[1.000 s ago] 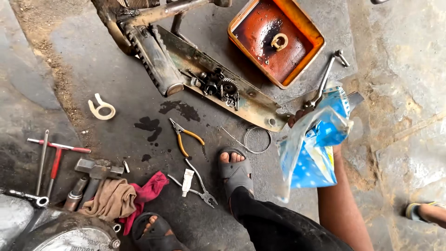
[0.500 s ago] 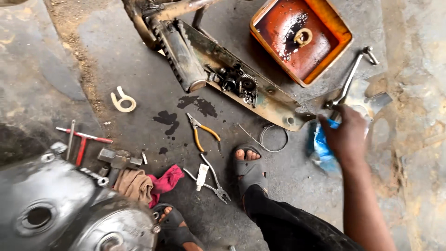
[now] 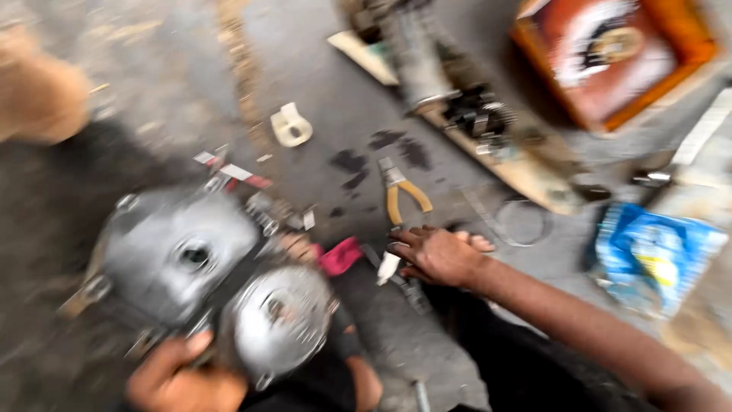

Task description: The person gathers tools and oil from a storage area before disassembling a motorcycle engine casing. They remove internal components, place them in a tray of oil, and use pliers to extract a small clip.

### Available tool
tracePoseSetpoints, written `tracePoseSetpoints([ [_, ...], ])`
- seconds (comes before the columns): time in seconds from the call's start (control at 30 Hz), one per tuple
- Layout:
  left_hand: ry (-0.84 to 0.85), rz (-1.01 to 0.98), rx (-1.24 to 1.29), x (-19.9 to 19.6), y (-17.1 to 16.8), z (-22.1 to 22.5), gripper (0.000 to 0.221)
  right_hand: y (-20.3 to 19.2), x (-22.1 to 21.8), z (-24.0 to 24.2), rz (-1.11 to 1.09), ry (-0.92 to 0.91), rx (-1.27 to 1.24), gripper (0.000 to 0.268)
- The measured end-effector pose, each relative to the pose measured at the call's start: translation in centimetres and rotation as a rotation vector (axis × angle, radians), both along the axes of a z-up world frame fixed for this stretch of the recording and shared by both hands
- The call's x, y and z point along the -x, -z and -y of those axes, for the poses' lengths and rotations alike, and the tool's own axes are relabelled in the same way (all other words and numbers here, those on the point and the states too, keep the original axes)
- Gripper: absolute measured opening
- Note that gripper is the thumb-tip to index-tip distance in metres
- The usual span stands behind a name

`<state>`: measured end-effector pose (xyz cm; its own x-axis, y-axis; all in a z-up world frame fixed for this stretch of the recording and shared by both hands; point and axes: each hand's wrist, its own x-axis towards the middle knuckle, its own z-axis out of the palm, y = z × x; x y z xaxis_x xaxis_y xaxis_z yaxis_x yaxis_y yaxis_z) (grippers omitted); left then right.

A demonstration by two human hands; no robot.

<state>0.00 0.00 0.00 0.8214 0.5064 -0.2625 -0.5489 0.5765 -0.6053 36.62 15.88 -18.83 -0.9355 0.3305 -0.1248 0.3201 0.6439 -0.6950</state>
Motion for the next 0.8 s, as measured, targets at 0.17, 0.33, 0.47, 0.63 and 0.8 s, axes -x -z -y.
tracePoseSetpoints([
  [0.17,-0.473,-1.182,0.181,-4.9,-0.4,-2.5,0.030,3.0,8.4,2.5,-0.149,-0.247,-0.251,0.068],
  [0.33,-0.726,-1.786,0.324,-5.2,0.2,-2.2,0.041,7.8,9.5,4.7,0.113,-0.372,0.009,0.049],
  [0.47,-0.699,-1.779,0.252,-5.0,1.2,-0.7,0.043,2.4,8.3,2.9,0.045,-0.230,0.028,0.039],
  [0.63,-0.683,-1.748,0.192,-6.2,-0.8,-2.8,0.043,2.3,7.5,2.2,-0.422,0.094,0.156,0.049],
  [0.8,-0.658,-1.864,0.068,-5.7,2.7,0.4,0.046,4.4,6.4,4.0,-0.057,0.417,0.685,0.033],
])
